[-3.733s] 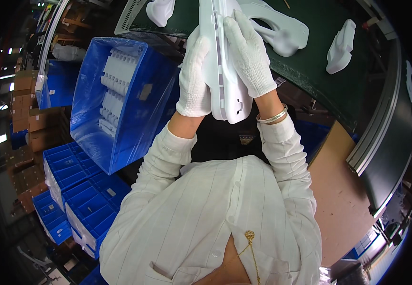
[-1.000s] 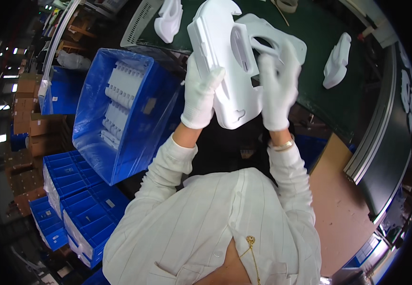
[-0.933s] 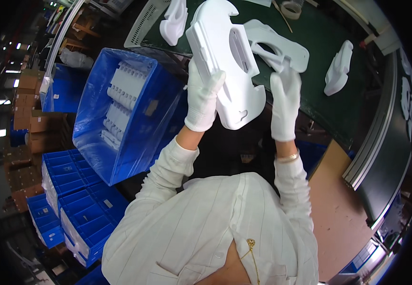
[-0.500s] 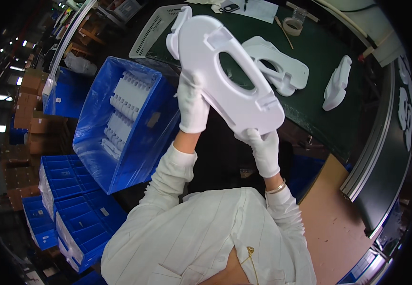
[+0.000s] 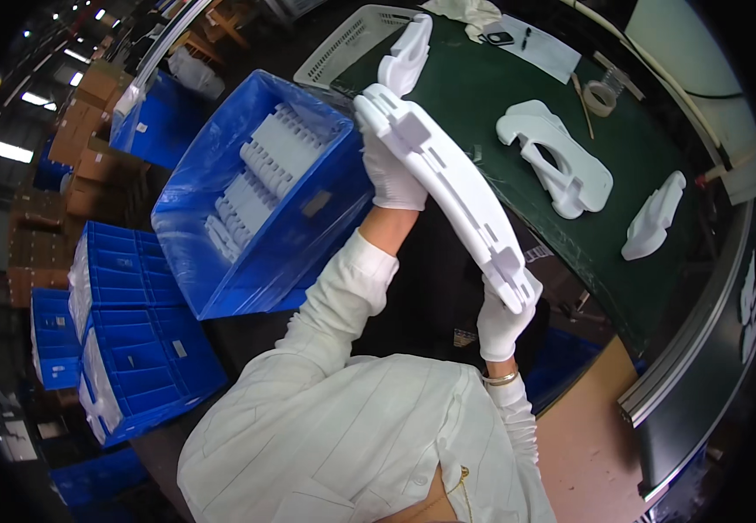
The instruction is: The recorder takes plastic parts from a storage bin, inspects them, and cleans them using a white cloth at a manual assembly station.
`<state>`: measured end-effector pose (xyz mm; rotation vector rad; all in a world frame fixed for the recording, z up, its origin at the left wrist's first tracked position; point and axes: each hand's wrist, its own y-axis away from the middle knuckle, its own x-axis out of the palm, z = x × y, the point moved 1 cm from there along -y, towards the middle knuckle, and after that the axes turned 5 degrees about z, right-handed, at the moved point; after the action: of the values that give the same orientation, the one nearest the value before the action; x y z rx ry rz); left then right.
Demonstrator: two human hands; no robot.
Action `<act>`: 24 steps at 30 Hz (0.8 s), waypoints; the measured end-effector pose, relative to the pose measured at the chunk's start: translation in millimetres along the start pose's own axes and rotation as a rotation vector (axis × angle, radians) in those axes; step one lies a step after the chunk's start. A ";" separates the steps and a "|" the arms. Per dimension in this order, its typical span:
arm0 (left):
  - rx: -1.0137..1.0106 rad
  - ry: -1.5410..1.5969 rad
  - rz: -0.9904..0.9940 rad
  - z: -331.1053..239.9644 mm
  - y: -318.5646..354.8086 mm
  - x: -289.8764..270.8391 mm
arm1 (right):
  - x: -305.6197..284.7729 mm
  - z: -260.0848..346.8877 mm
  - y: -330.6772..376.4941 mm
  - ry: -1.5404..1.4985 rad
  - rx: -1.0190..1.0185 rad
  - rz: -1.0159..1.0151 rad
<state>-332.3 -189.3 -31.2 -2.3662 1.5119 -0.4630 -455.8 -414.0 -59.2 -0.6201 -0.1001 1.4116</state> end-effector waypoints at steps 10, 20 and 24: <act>0.021 0.297 0.051 -98.2 -18.7 -7.7 | -11.3 1.7 2.6 -0.149 -0.049 -0.038; 0.088 0.100 -0.066 -87.4 -19.4 -13.5 | -7.0 -7.9 9.6 -0.564 0.035 0.021; 0.073 -0.022 -0.059 -73.8 -20.6 -13.3 | -12.4 -4.8 7.5 0.018 -0.053 -0.001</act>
<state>-351.6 -174.2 42.6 -2.3566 1.3949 -0.4962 -462.7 -427.0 -63.1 -0.6766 -0.1242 1.4059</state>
